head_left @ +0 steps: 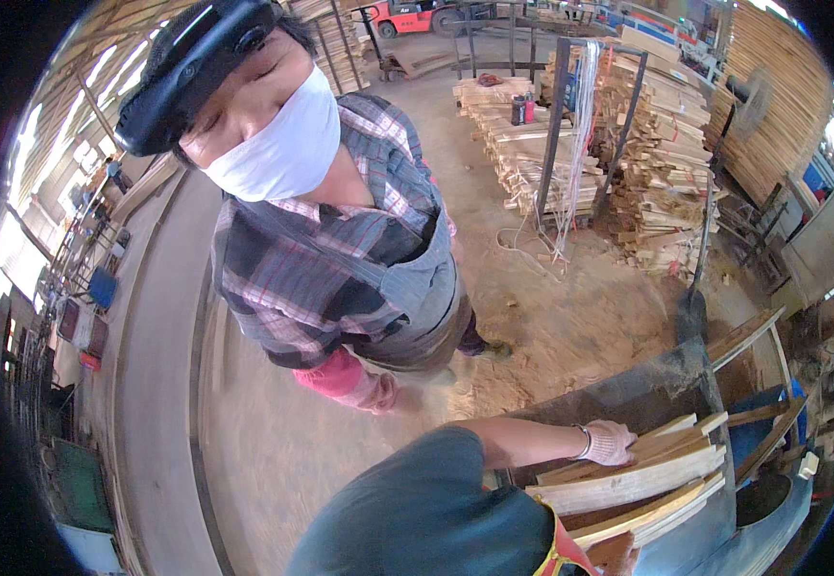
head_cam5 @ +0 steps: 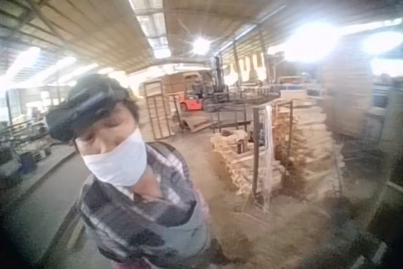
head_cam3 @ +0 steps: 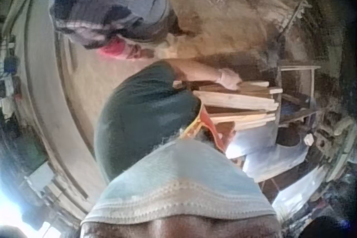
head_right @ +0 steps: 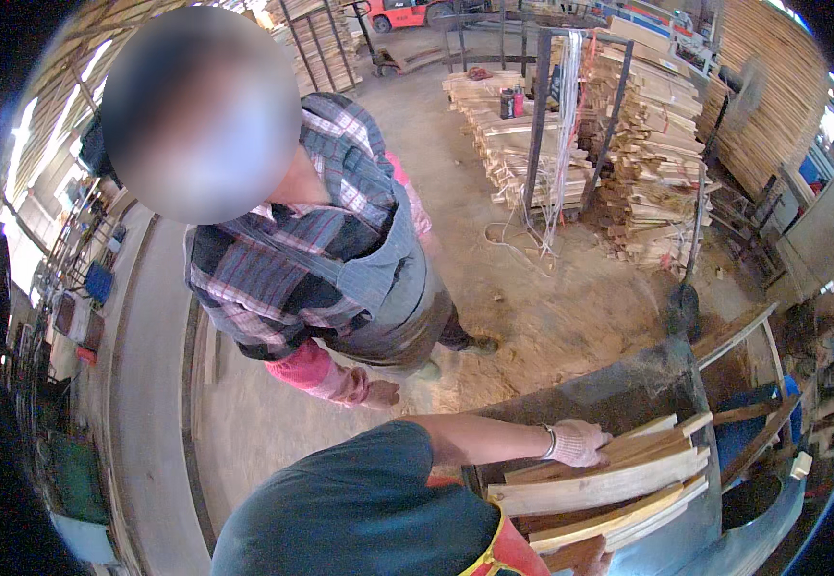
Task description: The person stacks thin wooden planks on a metal workbench in a workshop. They pick up planks from a pile, align them, and place them into a neat stack, occasionally adjusting the pile with both hands.
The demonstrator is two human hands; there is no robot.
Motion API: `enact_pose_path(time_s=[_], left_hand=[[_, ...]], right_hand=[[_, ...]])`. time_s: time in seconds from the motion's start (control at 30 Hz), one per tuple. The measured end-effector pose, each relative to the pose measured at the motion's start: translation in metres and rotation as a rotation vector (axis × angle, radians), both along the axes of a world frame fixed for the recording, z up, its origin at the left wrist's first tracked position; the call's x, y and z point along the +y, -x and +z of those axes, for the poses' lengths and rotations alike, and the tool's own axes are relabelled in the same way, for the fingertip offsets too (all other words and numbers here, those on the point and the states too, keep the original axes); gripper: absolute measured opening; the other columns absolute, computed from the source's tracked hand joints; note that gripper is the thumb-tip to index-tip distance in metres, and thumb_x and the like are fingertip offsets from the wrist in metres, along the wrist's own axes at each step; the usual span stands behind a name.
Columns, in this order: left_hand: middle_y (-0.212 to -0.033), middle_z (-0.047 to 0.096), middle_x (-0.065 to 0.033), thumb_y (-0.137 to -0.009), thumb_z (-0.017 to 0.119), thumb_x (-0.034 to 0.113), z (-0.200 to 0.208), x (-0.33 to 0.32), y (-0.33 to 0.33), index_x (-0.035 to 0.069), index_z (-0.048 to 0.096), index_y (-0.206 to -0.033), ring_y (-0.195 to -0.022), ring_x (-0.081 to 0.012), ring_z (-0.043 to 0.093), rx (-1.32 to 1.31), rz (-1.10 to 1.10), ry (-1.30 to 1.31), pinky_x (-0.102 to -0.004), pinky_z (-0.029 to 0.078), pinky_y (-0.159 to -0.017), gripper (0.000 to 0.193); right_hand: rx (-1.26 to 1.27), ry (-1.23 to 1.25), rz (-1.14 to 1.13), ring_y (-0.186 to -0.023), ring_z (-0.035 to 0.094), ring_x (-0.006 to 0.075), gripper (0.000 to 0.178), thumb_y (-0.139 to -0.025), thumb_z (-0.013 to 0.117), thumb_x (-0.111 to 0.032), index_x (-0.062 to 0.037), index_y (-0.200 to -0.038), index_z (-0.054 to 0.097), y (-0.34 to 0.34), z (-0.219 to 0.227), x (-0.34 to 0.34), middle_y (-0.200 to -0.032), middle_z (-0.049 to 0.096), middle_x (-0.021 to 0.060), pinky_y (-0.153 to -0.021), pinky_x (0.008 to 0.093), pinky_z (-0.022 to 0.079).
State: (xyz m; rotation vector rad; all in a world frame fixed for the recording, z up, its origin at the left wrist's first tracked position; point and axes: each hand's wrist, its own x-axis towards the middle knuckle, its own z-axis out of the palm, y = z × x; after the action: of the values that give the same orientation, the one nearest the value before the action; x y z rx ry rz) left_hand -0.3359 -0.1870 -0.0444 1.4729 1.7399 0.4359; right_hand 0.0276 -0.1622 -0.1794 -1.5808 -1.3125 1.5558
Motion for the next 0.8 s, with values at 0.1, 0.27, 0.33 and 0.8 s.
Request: enact_pose_path(time_s=[0.1,0.27,0.33,0.8], left_hand=[[-0.122,0.071,-0.0267,-0.099,0.056,0.051,0.001,0.001,-0.014,0.002,0.069,-0.128,-0.113,-0.0438,0.069,0.032,0.008,0.009,-0.0543,0.056,-0.096,0.058],[-0.118,0.072,-0.0252,-0.100,0.055,0.050,-0.019,0.011,-0.031,0.007,0.061,-0.141,-0.111,-0.0444,0.069,0.050,-0.045,-0.015,-0.0574,0.056,-0.094,0.059],[-0.119,0.071,-0.0264,-0.100,0.054,0.048,-0.018,0.010,-0.031,0.005,0.062,-0.138,-0.113,-0.0445,0.068,0.051,-0.070,-0.017,-0.0570,0.056,-0.095,0.058],[-0.147,0.055,-0.0256,-0.107,0.047,0.044,-0.038,0.037,-0.051,0.007,0.049,-0.152,-0.136,-0.0431,0.053,0.186,-0.143,0.006,-0.0497,0.044,-0.113,0.058]], right_hand=[[-0.031,0.012,-0.004,-0.094,0.071,0.0241,0.066,-0.096,0.069,-0.055,-0.0021,-0.135,0.061,0.006,0.003,0.002,-0.107,0.074,0.0135,-0.083,0.0368,0.057],[-0.084,0.032,0.012,-0.094,0.071,0.0247,0.065,-0.097,0.067,-0.054,-0.0003,-0.134,0.062,0.014,0.011,-0.002,-0.104,0.075,0.0145,-0.084,0.0369,0.056],[-0.113,0.037,0.004,-0.094,0.071,0.0249,0.065,-0.097,0.067,-0.054,0.0004,-0.133,0.062,0.013,0.017,-0.009,-0.102,0.075,0.0149,-0.084,0.0370,0.056],[-0.569,0.079,0.087,-0.122,0.066,0.0394,0.088,-0.094,0.059,-0.068,-0.0066,-0.155,0.042,-0.018,0.124,-0.051,-0.127,0.070,0.0248,-0.100,0.0451,0.052]])
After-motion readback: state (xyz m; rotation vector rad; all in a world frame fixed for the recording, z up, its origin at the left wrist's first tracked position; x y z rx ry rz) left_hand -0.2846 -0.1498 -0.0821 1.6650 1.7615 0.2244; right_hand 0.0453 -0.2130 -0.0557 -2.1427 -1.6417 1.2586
